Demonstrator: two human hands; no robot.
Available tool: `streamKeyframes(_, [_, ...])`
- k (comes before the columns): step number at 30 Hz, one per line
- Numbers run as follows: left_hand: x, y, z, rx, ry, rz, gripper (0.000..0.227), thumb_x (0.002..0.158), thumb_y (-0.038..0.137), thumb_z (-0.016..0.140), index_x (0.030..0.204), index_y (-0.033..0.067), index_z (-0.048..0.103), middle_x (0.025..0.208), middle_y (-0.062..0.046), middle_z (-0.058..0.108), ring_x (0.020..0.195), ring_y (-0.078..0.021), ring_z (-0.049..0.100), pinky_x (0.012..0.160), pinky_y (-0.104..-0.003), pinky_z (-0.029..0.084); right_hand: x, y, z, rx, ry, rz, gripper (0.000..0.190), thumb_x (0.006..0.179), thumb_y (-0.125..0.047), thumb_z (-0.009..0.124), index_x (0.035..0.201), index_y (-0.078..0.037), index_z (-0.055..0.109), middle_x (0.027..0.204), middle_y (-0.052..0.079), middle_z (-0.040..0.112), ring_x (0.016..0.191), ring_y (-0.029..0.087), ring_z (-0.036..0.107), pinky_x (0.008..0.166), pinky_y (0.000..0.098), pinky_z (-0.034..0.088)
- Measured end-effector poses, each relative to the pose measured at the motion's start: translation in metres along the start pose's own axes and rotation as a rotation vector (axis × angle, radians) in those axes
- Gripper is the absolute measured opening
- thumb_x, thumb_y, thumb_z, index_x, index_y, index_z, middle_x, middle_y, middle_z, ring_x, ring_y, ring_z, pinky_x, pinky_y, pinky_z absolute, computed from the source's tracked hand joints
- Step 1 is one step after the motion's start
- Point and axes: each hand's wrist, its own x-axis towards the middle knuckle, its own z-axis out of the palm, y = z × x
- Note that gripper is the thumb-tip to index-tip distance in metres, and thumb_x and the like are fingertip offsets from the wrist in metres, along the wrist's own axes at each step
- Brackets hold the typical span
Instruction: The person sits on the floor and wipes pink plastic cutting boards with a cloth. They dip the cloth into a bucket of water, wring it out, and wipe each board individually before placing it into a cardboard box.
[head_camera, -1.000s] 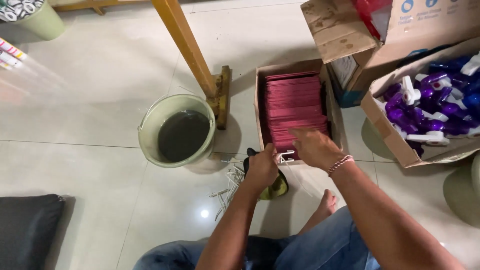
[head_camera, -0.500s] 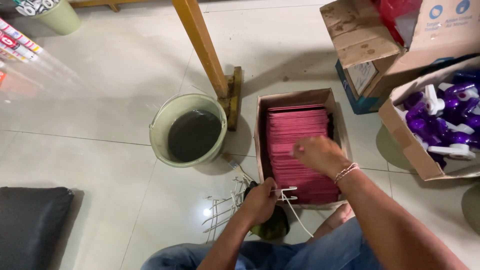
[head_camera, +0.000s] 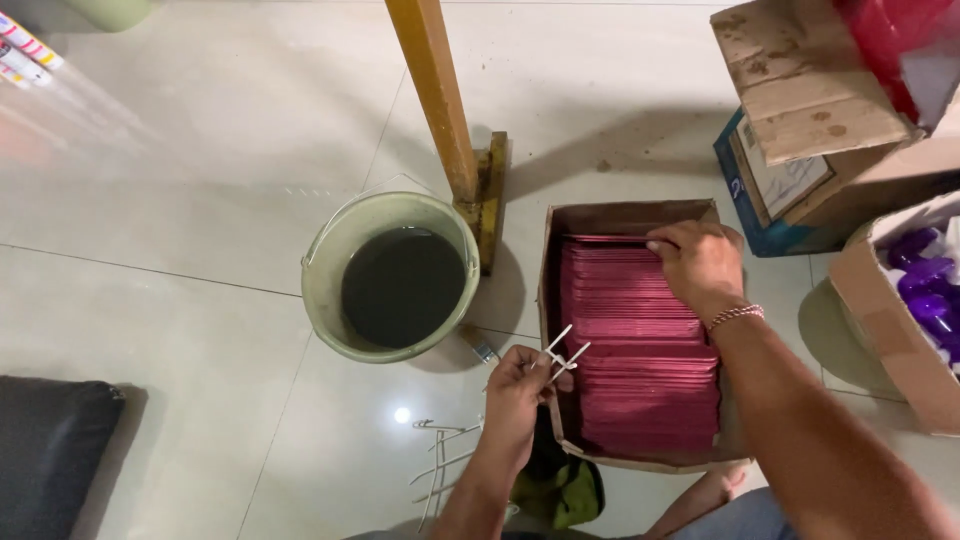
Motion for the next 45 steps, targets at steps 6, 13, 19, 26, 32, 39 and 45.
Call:
streamKeyframes(6, [-0.012,0.025,-0.002,-0.069,0.023,0.06,0.006,0.098,0.005,0.063,0.094,0.0048,0.068,0.077,-0.015,0.077,0.068,-0.0209,0.071,0.061,-0.031,0.048,-0.002,-0.008,-0.06,-0.152,0.583,-0.423,0.012,0.104,-0.008,0.07,0.11,-0.001,0.077,0.102,0.015,0.077,0.089,0.034,0.069,0.075,0.0459,0.055])
streamKeyframes(13, [-0.034,0.052,-0.013,-0.204,-0.086,0.211,0.013,0.097,0.017,0.068,0.097,0.0041,0.071,0.074,-0.014,0.073,0.067,-0.0226,0.069,0.062,-0.031,0.046,-0.085,-0.068,-0.135,0.221,0.13,-0.024,0.028,0.105,-0.019,0.058,0.126,-0.012,0.076,0.078,0.01,0.074,0.068,0.021,0.063,0.063,0.038,0.048])
streamKeyframes(19, [-0.037,0.065,-0.032,-0.322,0.078,0.354,0.009,0.098,0.01,0.067,0.095,0.002,0.067,0.089,-0.011,0.067,0.067,-0.0241,0.066,0.067,-0.035,0.05,-0.12,-0.087,-0.125,0.318,-0.072,0.055,0.024,0.096,-0.021,0.068,0.114,-0.01,0.08,0.107,0.005,0.081,0.094,0.014,0.072,0.079,0.032,0.053])
streamKeyframes(26, [-0.03,0.055,-0.042,0.113,-0.283,0.445,0.007,0.095,0.014,0.069,0.088,0.0132,0.068,0.132,-0.013,0.064,0.128,-0.0268,0.059,0.107,-0.042,0.048,-0.111,-0.096,-0.108,0.398,-0.241,0.011,0.022,0.09,-0.019,0.073,0.109,-0.017,0.082,0.108,-0.001,0.083,0.099,0.011,0.074,0.091,0.0259,0.055])
streamKeyframes(32, [-0.024,0.029,-0.021,0.279,-0.108,0.56,0.002,0.088,0.004,0.079,0.089,0.0046,0.078,0.075,-0.008,0.072,0.071,-0.008,0.059,0.067,-0.023,0.054,-0.108,-0.096,-0.086,0.495,0.008,-0.471,0.026,0.087,-0.011,0.078,0.113,-0.006,0.08,0.104,0.014,0.078,0.104,0.035,0.073,0.087,0.0446,0.056])
streamKeyframes(39, [-0.009,0.005,-0.02,0.143,0.22,0.504,0.005,0.094,0.005,0.073,0.089,0.0036,0.075,0.078,-0.002,0.067,0.074,-0.0081,0.051,0.067,-0.024,0.045,-0.126,-0.111,-0.071,0.315,0.186,-0.81,0.033,0.084,-0.008,0.076,0.112,-0.024,0.08,0.135,0.011,0.063,0.127,0.035,0.056,0.097,0.0447,0.045])
streamKeyframes(45, [-0.02,0.013,-0.007,0.108,0.228,0.458,0.006,0.094,0.002,0.072,0.093,0.0026,0.078,0.08,-0.003,0.068,0.077,-0.0091,0.054,0.07,-0.025,0.049,-0.132,-0.131,-0.061,0.312,0.152,-0.884,0.019,0.09,-0.029,0.074,0.108,-0.024,0.078,0.128,0.007,0.067,0.12,0.032,0.062,0.09,0.0435,0.045])
